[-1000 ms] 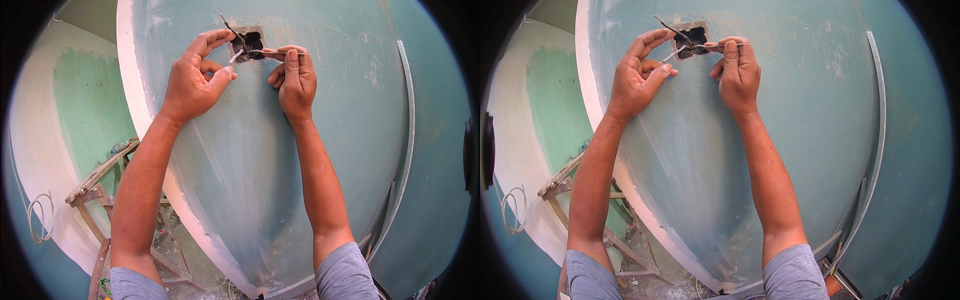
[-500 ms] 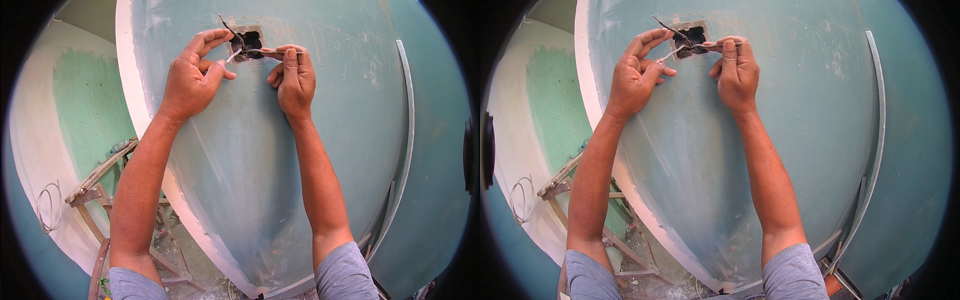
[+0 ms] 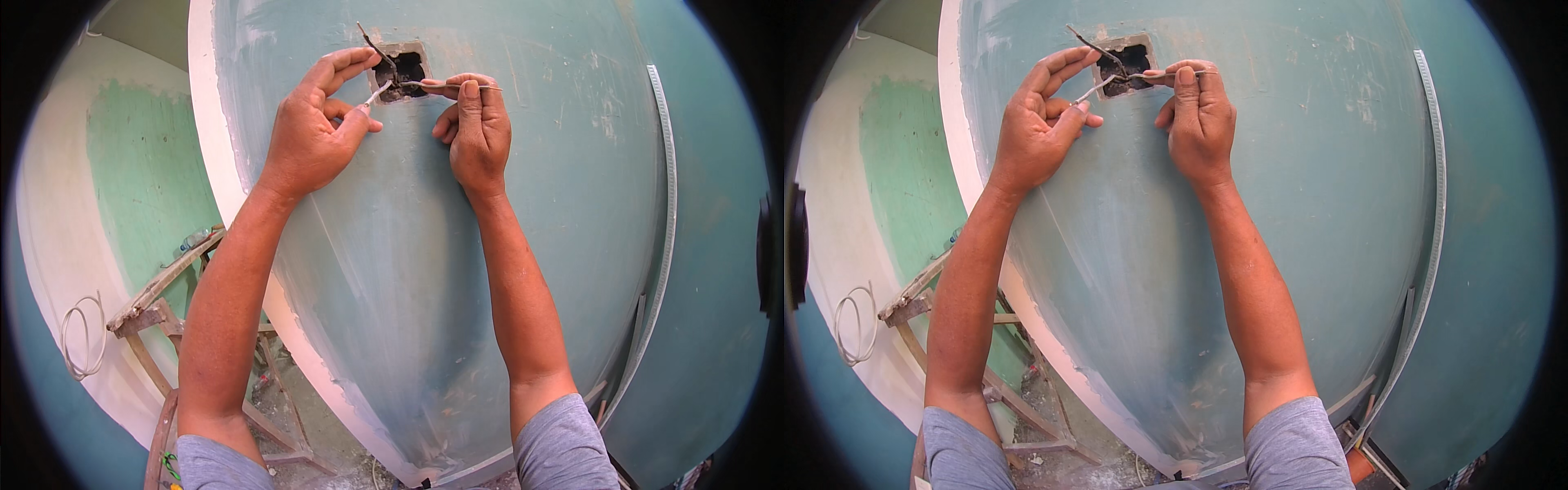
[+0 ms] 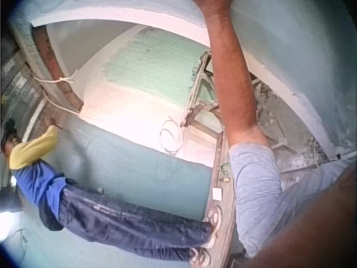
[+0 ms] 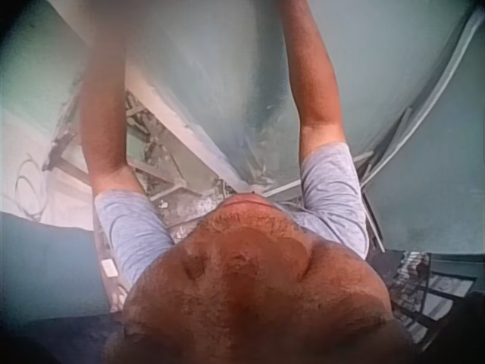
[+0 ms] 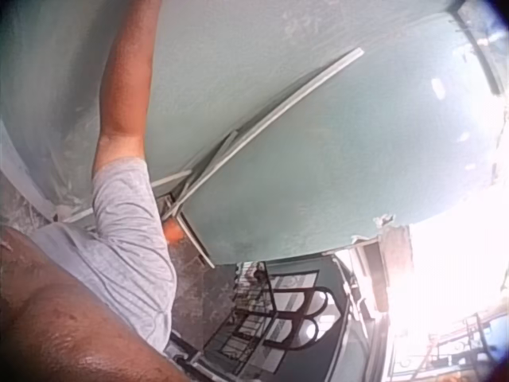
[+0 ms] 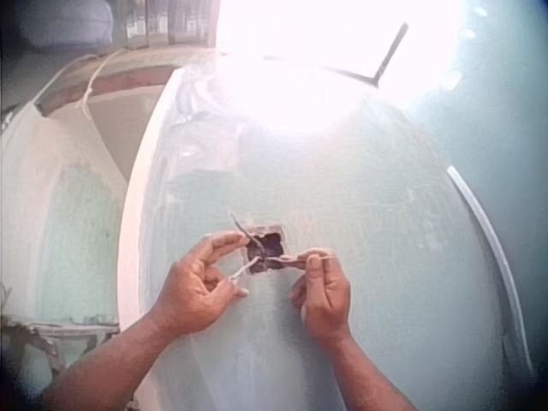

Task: The person strips and twists electrical wires, connects them to a light switch, and secures the switch into a wall cutout using a screwdriver. The person uses pliers and a screwdriver to complete the installation.

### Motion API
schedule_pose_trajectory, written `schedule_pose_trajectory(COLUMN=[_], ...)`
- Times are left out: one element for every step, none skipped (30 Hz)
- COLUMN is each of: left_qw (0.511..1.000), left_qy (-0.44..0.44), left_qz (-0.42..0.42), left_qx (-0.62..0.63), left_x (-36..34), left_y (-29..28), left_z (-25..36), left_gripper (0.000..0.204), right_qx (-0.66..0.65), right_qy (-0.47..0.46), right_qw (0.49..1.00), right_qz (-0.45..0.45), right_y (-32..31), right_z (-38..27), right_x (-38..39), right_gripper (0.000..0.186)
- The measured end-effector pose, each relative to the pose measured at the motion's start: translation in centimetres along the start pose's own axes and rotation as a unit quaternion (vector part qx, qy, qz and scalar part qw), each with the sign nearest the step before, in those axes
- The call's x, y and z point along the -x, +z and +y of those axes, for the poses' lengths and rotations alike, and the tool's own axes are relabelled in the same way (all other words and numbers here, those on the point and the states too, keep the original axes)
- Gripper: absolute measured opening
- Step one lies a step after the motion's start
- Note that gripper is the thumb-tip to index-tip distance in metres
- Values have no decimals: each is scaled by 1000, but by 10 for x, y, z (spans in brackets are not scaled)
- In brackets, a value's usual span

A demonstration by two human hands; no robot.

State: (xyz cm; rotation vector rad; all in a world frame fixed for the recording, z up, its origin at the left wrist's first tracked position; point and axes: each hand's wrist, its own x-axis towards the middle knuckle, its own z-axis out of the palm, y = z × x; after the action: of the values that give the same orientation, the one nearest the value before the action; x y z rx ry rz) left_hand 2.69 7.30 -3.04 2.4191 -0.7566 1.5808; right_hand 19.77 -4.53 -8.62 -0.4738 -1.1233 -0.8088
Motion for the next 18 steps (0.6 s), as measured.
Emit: schedule_pose_trajectory(left_qw=[1000, 1000, 1000, 1000, 1000, 1000, 1000, 1000, 1000, 1000, 1000, 1000, 1000, 1000, 1000, 1000, 999, 999], left_qy=[1, 2, 1, 1, 0, -3, -6, -10, -4, 0, 5, 7, 9, 11, 15, 18, 21, 20], left_qz=[0, -1, -1, -1, -2, -3, -5, -6, -6, -6, -5, -4, -2, -1, 1, 2, 4, 4], left_qx=[-2, -5, 0, 3, 6, 7, 8, 9, 5, 0, -4, -8, -10, -12, -16, -22, -27, -30], left_x=[0, 0, 0, 0, 0, 0, -1, -2, -2, -3, -3, -3, -3, -4, -4, -4, -4, -4], left_y=[0, 1, 1, 2, 2, 2, 2, 3, 4, 4, 5, 5, 6, 7, 8, 8, 9, 9], left_z=[1, 2, 3, 3, 3, 4, 5, 6, 4, 3, 2, 2, 2, 2, 2, 1, 1, 0], left_gripper=[56, 56, 57, 57, 57, 58, 58, 58, 59, 59, 59, 59, 59, 59, 58, 58, 58, 58], right_qx=[0, -1, -1, -2, -4, -6, -7, -7, -6, -6, -6, -5, -4, -3, -3, -3, -5, -6], right_qy=[0, 0, -1, -2, -1, 0, 1, 0, -1, -1, -2, -3, -3, -3, -2, -1, -1, -1], right_qw=[1000, 1000, 1000, 1000, 1000, 1000, 1000, 1000, 1000, 1000, 1000, 1000, 1000, 1000, 1000, 1000, 1000, 1000], right_qz=[-1, -1, -1, -1, 0, 1, 2, 2, 2, 1, 1, 0, 0, -1, -1, -2, -3, -3], right_y=[0, -1, -1, -1, -1, 0, 0, 0, -1, 0, 0, 0, 0, 0, -1, 0, 0, 0], right_z=[0, 0, 0, 0, 0, 1, 1, 1, 1, 1, 0, 0, 0, -1, -2, -1, -1, -1], right_x=[0, 0, 0, 0, 0, 0, 0, 0, 0, 0, 0, 0, 0, 0, 0, 0, 0, 0], right_gripper=[26, 26, 26, 26, 26, 27, 27, 27, 27, 28, 27, 27, 27, 27, 27, 27, 27, 27])
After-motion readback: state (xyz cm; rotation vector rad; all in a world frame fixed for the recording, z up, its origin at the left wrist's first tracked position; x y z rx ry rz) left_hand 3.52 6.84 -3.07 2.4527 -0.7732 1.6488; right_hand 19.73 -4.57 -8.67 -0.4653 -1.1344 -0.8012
